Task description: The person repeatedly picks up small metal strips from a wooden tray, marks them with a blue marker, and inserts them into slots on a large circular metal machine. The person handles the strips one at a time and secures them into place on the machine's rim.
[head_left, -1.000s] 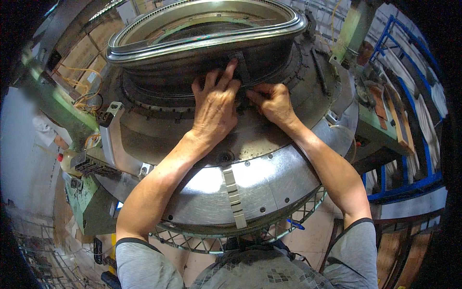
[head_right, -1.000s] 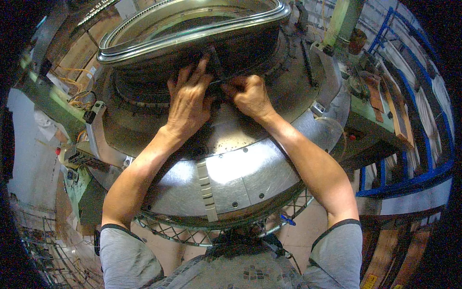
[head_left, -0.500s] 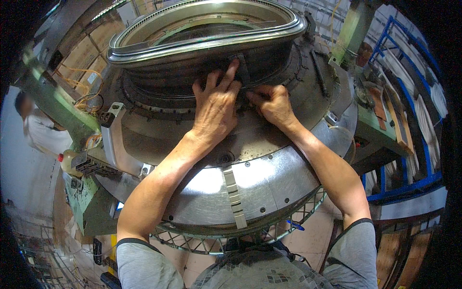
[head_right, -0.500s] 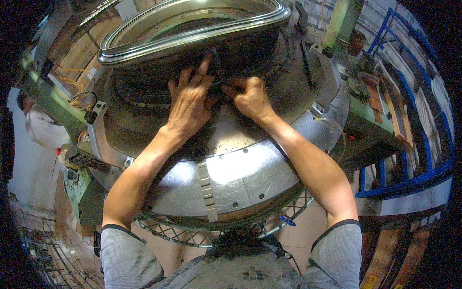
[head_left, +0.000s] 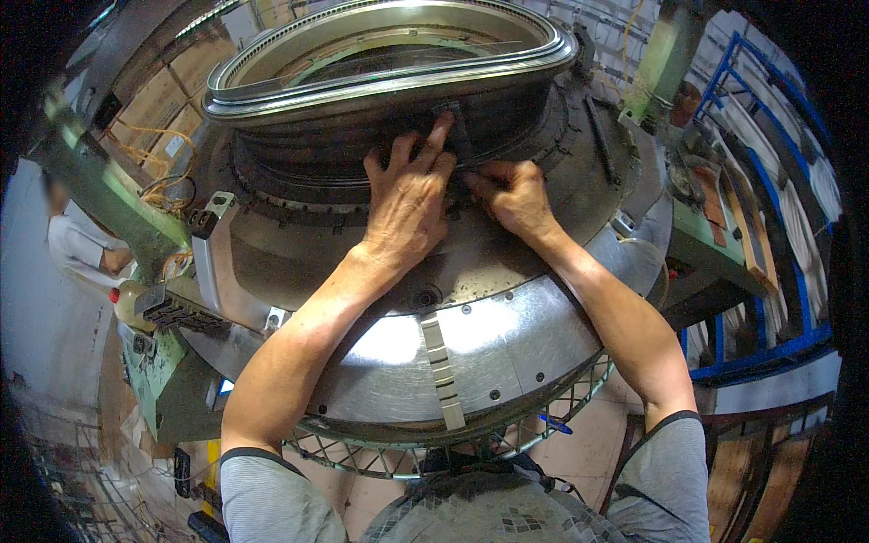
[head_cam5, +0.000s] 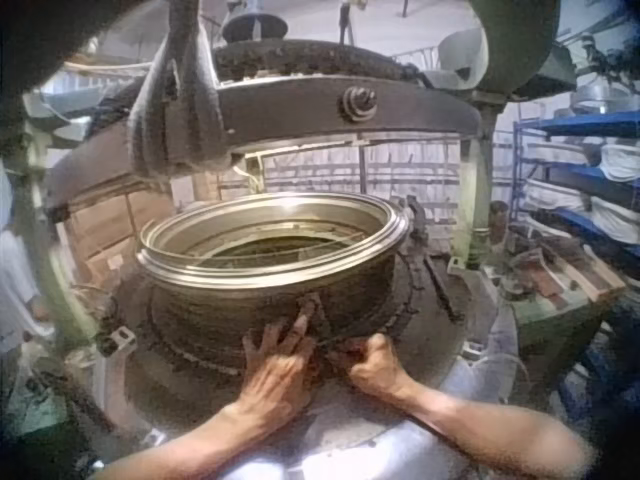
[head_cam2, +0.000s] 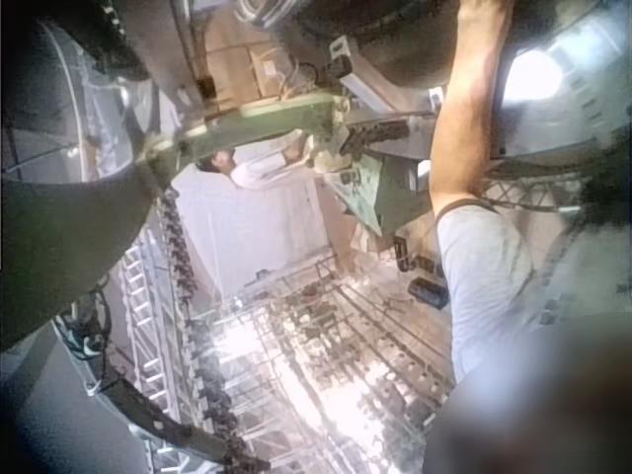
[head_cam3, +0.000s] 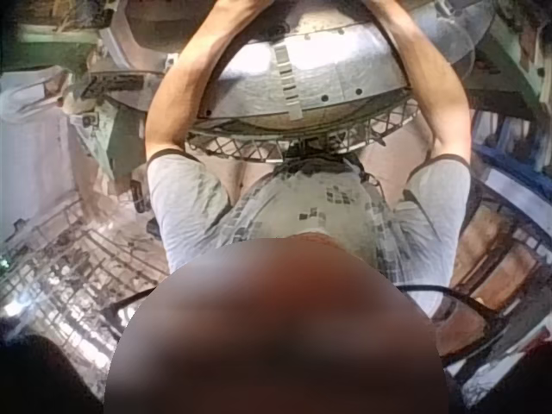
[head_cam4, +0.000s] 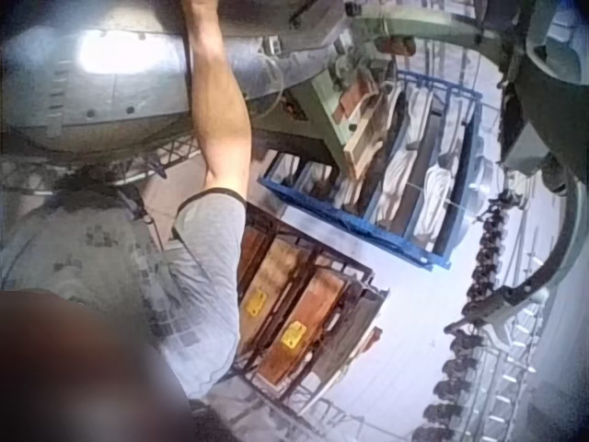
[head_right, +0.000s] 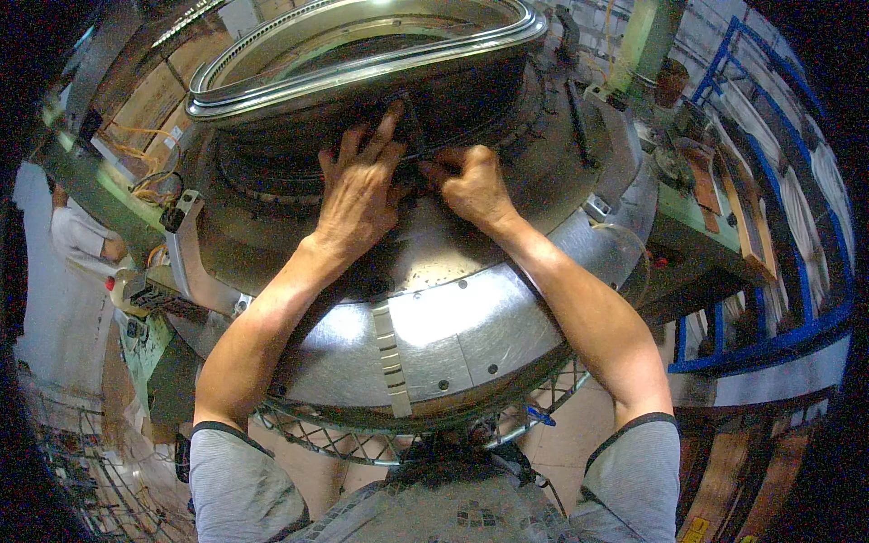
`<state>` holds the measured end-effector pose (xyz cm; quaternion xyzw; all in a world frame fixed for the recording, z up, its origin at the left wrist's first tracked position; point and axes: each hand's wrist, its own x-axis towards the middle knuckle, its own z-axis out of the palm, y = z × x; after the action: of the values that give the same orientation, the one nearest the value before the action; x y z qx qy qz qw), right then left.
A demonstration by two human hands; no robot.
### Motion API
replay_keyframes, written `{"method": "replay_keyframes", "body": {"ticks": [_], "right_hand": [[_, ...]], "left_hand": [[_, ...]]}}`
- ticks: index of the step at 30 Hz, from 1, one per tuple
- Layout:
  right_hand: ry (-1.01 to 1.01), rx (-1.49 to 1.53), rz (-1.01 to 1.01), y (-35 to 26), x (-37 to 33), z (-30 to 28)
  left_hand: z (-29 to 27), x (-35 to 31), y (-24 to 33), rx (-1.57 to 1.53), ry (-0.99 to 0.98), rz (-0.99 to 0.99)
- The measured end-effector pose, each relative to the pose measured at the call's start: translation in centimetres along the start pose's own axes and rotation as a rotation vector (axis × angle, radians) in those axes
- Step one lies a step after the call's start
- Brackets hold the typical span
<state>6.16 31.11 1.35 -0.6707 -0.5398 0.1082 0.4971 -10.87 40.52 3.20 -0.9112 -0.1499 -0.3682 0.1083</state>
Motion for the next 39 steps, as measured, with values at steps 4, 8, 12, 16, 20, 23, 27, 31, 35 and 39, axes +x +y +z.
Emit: {"method": "replay_keyframes", "body": {"ticks": [4,8,12,16,20,23,27,31,35,39], "right_hand": [[0.045,0.059,-0.090,0.18,-0.04,0.29],[0.033,0.064,-0.044,-0.07,-0.10,0.17],[0.028,0.026,-0.024,-0.41,-0.06,0.02],[0.030,0.016,-0.005,-0.46,-0.05,0.07],[0.034,0.029,-0.029,-0.28,-0.03,0.16],[0.044,0.033,-0.078,-0.18,-0.05,0.29],[0.055,0.055,-0.108,-0.12,-0.14,0.39],[0.061,0.042,-0.113,0.02,-0.18,0.36],[0.057,0.047,-0.094,0.21,-0.12,0.47],[0.070,0.031,-0.109,0.18,-0.06,0.47]], "left_hand": [[0.02,0.03,0.08,0.010,0.000,-0.003],[-0.08,0.06,0.18,0.012,-0.020,-0.021],[-0.25,0.10,0.23,-0.013,-0.019,-0.023],[-0.36,0.09,0.20,-0.029,-0.029,-0.023],[-0.33,0.18,0.13,0.000,-0.030,-0.010],[-0.33,0.22,0.11,0.017,-0.046,-0.008],[-0.35,0.20,0.10,0.027,-0.044,-0.001],[-0.42,0.27,-0.12,0.025,-0.024,0.019],[-0.48,0.30,-0.18,0.027,-0.056,0.011],[-0.52,0.34,-0.17,0.035,-0.054,0.012]]}}
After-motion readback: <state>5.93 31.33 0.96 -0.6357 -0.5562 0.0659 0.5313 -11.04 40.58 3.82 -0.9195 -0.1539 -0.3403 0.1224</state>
